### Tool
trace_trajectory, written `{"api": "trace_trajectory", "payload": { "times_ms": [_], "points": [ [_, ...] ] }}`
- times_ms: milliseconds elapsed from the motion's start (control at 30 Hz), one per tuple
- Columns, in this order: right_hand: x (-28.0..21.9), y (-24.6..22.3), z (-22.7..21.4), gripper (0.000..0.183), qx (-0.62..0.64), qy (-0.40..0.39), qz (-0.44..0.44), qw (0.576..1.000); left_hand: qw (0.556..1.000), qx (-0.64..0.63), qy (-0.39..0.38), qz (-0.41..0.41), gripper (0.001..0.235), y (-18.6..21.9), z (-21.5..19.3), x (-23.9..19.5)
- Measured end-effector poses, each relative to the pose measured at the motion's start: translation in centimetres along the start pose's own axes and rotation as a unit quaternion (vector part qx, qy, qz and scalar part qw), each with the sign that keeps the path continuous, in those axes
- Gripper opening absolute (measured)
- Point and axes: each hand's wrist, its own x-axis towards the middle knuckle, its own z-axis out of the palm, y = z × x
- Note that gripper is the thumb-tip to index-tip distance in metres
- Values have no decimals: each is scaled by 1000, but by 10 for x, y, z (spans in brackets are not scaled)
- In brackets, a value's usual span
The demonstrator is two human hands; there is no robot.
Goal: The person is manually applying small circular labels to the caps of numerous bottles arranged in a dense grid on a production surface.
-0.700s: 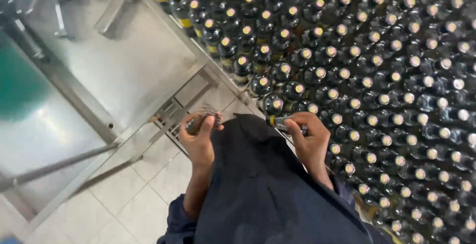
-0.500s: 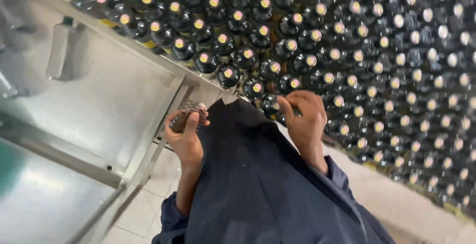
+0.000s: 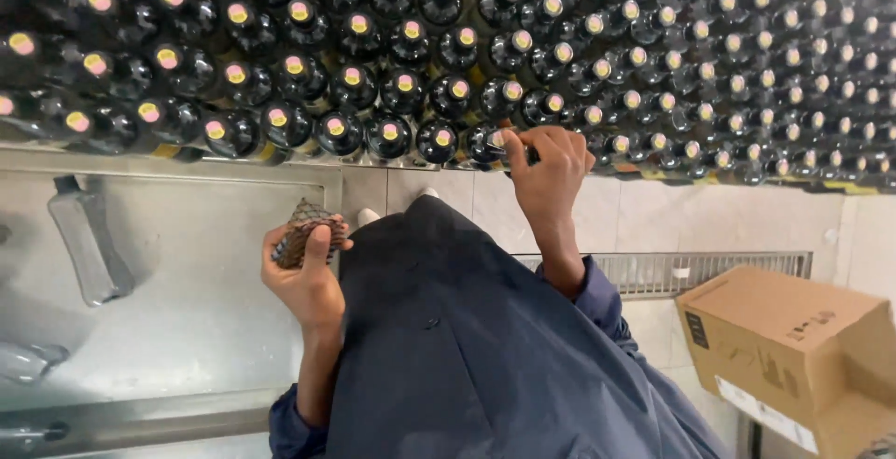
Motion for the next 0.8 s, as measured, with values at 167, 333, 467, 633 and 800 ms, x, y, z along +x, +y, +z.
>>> {"api": "trace_trajectory", "payload": {
  "times_ms": [167, 333, 467, 633, 800],
  "points": [
    [4, -35, -7, 35, -46, 3, 4, 999, 998, 13, -65, -16, 18, 3, -9, 9],
    [-15, -29, 13, 46, -72, -12, 2, 997, 993, 27, -115, -30, 16, 3, -13, 9],
    [-13, -16, 26, 45, -58, -44, 15, 997, 992, 15, -121, -30, 15, -1, -5, 9],
    [-6, -5, 18, 55, -1, -121, 24, 992, 993, 9, -113, -35, 15, -9, 12, 7],
    [-22, 7, 34, 56, -31, -61, 16, 998, 991, 8, -120, -55, 20, -10, 23, 3]
  ]
}}
